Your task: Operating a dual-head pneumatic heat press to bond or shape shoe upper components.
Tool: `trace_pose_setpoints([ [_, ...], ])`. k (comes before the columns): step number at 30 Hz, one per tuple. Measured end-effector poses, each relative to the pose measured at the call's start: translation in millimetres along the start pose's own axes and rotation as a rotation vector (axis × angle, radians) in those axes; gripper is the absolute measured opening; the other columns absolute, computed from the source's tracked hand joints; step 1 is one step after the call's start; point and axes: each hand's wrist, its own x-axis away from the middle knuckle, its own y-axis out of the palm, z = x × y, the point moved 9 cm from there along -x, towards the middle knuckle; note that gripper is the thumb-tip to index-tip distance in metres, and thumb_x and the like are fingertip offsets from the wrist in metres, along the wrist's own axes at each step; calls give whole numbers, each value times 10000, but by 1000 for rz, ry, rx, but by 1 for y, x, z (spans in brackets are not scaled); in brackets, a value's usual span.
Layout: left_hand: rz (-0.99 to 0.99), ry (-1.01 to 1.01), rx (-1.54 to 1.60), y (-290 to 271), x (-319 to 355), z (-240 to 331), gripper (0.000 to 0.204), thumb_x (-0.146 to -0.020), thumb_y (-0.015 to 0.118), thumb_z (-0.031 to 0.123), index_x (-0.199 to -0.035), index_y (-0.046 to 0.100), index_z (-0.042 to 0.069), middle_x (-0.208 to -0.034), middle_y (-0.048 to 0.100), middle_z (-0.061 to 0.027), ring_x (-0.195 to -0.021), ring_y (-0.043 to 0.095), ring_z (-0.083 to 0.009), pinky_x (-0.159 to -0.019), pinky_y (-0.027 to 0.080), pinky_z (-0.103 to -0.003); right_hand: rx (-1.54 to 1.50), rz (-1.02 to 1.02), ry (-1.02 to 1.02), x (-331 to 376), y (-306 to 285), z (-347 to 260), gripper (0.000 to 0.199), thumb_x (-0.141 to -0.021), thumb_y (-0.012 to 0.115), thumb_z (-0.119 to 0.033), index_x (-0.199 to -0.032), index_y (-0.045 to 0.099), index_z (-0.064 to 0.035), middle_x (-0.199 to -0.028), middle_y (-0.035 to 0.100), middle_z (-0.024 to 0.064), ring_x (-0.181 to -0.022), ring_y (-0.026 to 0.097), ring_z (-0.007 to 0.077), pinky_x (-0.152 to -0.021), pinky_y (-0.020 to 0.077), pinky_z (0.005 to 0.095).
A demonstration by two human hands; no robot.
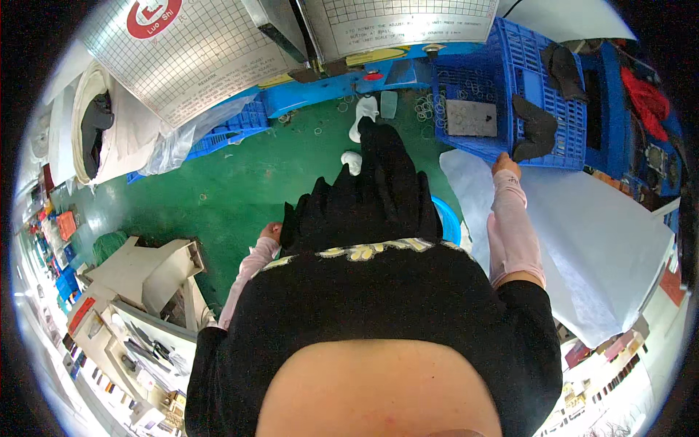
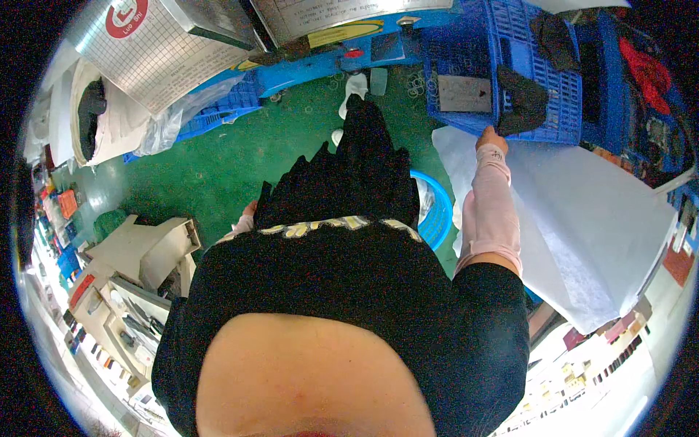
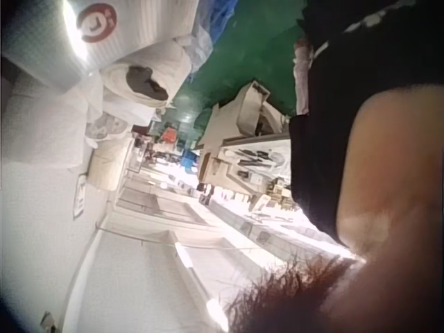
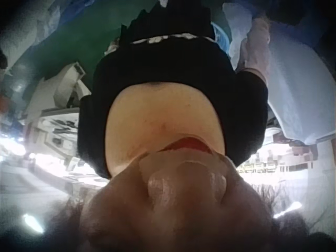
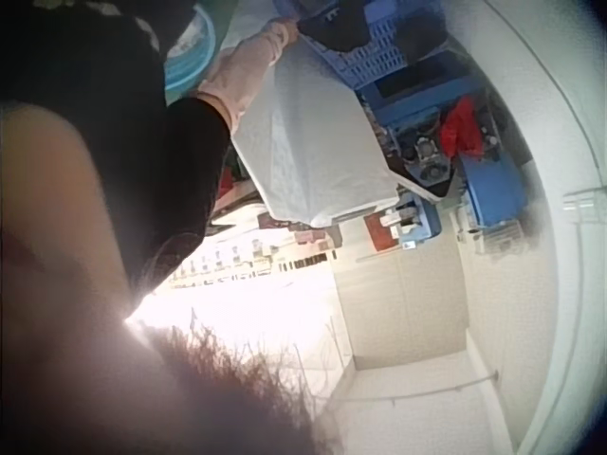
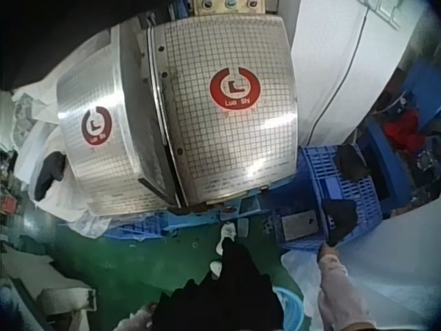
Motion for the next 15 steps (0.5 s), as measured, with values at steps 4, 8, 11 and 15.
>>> trace_pose_setpoints([
  [4, 26, 13, -24, 5, 17, -37, 282, -864, 549, 242, -1057, 579, 39, -943, 655, -122, -871, 622, -235, -743, 474, -321, -26, 35, 5, -5, 5, -2, 319, -898, 400, -305, -1151, 541, -172, -1102, 586, 222, -1058, 560, 355, -888, 446, 430],
  [8, 34, 32, -41, 5, 14, -61, 279, -859, 559, 244, -1050, 583, 41, -932, 656, -115, -859, 621, -226, -738, 474, -315, -229, 46, 171, -19, 18, 21, 334, -913, 363, -316, -1160, 537, -172, -1108, 585, 217, -1066, 553, 363, -898, 441, 428],
  [11, 55, 33, -51, 2, 10, -85, 277, -855, 566, 245, -1044, 586, 43, -924, 657, -110, -851, 620, -220, -733, 474, -310, -36, -8, 19, 2, -3, -5, 332, -911, 376, -310, -1165, 535, -169, -1109, 584, 219, -1068, 550, 369, -899, 440, 430],
  [15, 58, 46, -68, 9, -14, -101, 275, -850, 576, 246, -1037, 589, 45, -914, 657, -103, -839, 619, -211, -727, 473, -304, -27, 7, 18, 2, -5, -1, 320, -907, 382, -269, -1175, 526, -170, -1120, 583, 206, -1067, 551, 365, -898, 441, 431],
])
